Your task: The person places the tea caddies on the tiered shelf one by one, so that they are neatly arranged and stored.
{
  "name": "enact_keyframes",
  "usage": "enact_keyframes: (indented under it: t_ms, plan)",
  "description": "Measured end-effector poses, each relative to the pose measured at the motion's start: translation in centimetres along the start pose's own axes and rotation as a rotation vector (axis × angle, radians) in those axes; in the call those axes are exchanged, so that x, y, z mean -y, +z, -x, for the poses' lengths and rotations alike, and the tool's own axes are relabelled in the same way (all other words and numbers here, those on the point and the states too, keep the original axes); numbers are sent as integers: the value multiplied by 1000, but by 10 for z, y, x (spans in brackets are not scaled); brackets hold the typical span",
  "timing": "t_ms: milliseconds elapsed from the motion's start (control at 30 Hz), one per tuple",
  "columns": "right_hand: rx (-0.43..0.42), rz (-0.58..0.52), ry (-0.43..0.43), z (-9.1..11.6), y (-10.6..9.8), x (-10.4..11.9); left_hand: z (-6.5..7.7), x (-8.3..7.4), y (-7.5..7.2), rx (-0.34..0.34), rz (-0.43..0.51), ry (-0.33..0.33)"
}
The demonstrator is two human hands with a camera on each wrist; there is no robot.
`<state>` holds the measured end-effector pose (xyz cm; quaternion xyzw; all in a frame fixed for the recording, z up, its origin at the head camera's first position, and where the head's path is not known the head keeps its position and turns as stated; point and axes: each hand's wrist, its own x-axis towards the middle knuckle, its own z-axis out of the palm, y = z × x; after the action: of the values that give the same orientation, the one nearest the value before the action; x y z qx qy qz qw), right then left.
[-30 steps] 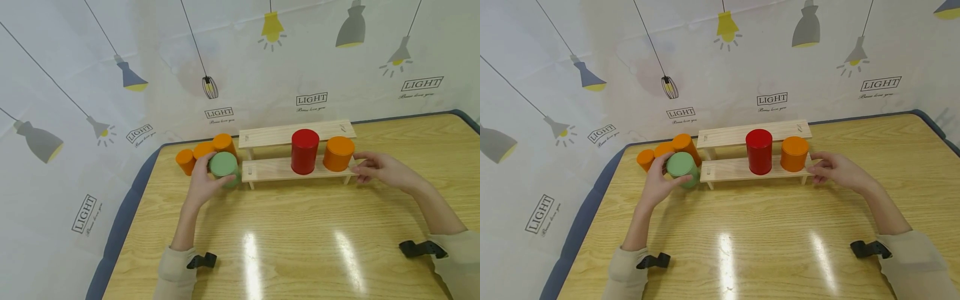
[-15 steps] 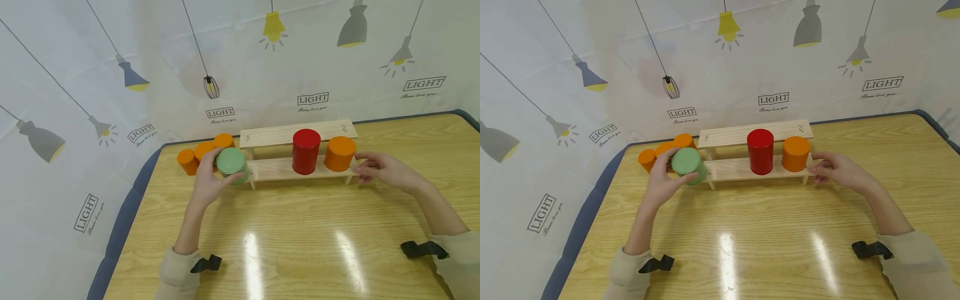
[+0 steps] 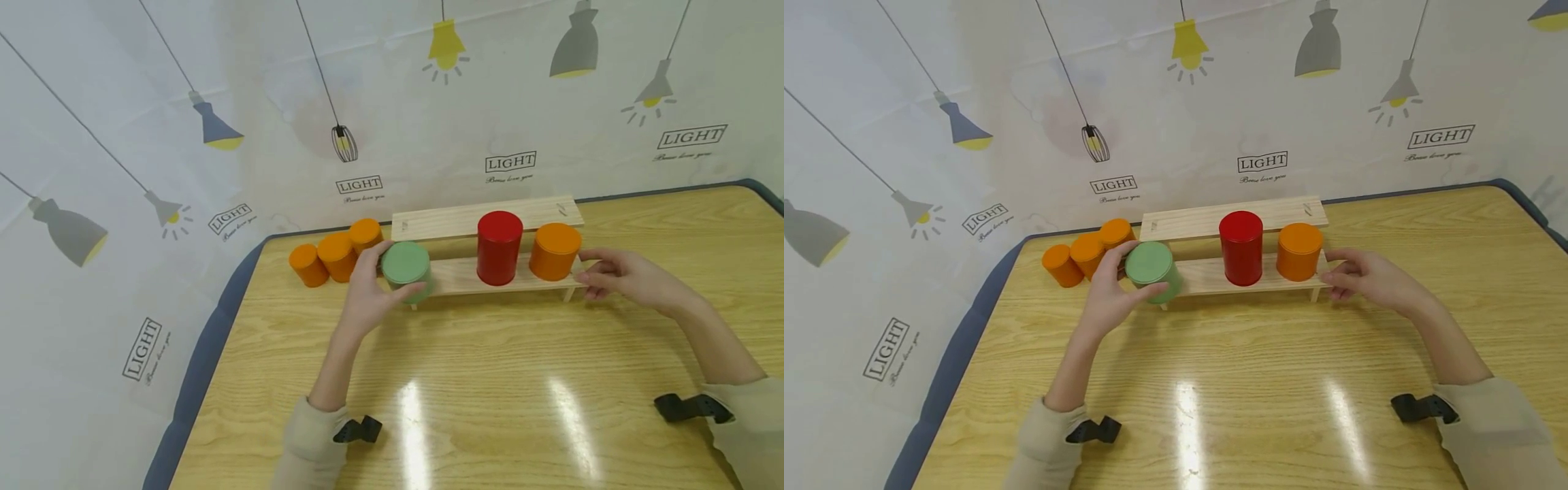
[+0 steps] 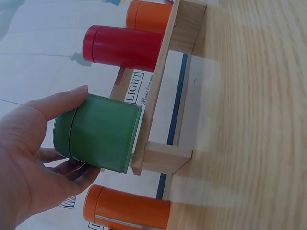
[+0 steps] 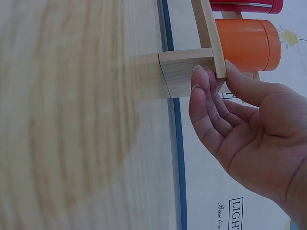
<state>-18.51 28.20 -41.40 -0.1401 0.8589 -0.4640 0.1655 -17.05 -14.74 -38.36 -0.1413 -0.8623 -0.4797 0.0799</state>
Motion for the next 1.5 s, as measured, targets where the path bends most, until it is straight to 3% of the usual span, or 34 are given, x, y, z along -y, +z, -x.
enact_keyframes:
  t_ms: [800, 1500]
  plan:
    - [7, -16, -35, 0, -1, 2, -18, -9, 38, -38, 102, -37]
    - [6, -21, -32, -1, 0, -3, -21, -13, 44, -40, 158, -86]
